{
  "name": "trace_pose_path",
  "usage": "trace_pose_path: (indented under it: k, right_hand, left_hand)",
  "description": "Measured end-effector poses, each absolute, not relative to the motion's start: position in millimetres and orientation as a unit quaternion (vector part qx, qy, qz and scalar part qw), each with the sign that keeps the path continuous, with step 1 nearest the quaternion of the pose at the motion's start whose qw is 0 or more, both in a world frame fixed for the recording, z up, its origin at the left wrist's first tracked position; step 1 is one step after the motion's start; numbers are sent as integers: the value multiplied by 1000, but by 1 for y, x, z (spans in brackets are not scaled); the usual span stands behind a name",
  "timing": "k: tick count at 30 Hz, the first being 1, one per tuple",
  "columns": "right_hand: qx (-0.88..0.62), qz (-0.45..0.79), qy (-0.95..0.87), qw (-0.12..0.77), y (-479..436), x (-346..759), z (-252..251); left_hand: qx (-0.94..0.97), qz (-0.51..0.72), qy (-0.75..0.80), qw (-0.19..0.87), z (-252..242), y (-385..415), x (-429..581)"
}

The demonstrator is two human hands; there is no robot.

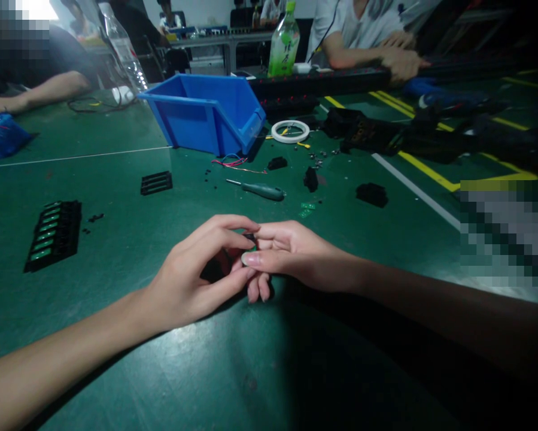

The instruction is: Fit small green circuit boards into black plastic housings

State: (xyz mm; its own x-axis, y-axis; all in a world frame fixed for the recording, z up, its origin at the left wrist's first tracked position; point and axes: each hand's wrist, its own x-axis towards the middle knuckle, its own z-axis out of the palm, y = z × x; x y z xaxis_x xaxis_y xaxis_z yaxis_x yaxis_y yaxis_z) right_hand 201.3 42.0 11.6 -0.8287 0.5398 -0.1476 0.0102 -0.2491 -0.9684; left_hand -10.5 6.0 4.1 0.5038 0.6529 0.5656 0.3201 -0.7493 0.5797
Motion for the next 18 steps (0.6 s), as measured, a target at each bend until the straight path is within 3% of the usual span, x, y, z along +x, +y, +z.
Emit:
trace_pose_path:
  k: [18]
  right_hand:
    - [-233,752,-591,175,42,202,10]
  left_hand:
    - [843,397,296,211,4,6,-11]
